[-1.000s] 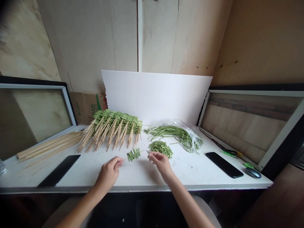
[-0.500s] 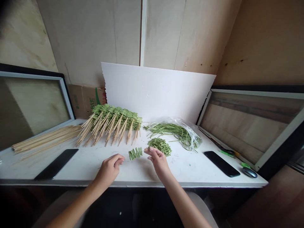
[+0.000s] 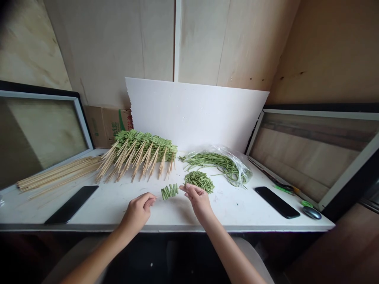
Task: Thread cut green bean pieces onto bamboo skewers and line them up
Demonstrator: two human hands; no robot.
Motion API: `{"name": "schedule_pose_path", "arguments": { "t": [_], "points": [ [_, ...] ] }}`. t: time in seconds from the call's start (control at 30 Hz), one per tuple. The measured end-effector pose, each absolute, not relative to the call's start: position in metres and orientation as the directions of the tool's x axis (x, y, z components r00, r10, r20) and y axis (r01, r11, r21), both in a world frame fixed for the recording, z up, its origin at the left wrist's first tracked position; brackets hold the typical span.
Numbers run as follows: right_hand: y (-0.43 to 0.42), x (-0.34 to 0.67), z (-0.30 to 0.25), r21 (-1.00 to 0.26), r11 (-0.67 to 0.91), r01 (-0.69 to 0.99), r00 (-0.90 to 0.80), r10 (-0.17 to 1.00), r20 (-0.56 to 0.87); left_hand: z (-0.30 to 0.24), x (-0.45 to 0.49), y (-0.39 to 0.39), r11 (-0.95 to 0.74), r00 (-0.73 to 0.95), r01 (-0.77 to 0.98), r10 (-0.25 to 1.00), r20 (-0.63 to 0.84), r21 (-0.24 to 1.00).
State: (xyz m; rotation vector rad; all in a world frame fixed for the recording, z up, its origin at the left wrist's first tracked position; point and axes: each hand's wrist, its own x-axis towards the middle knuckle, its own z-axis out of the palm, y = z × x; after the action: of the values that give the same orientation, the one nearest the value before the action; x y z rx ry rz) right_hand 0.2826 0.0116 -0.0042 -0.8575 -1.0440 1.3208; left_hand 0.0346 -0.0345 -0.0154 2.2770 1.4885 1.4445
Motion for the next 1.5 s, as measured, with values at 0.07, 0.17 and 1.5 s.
{"name": "schedule_pose_path", "arguments": {
  "t": [0.07,0.17,1.5],
  "points": [
    [0.011,0.282,-0.003,-0.938,0.085,-0.336,-0.037,0.994,0.103,-0.016,0.035,-0.035,-0.531,0.093,0.688,0.741,0.665,0.495],
    [0.009,0.28,-0.003,-0.939,0.094,-0.331,-0.033,0.993,0.111,-0.016,0.036,-0.036,-0.534,0.09,0.695,0.729,0.678,0.482],
    [-0.012,0.248,-0.021,-0.92,0.149,-0.363,0.118,0.987,0.113,-0.018,0.041,-0.043,-0.621,0.145,0.7,0.608,0.78,0.354]
  ]
}}
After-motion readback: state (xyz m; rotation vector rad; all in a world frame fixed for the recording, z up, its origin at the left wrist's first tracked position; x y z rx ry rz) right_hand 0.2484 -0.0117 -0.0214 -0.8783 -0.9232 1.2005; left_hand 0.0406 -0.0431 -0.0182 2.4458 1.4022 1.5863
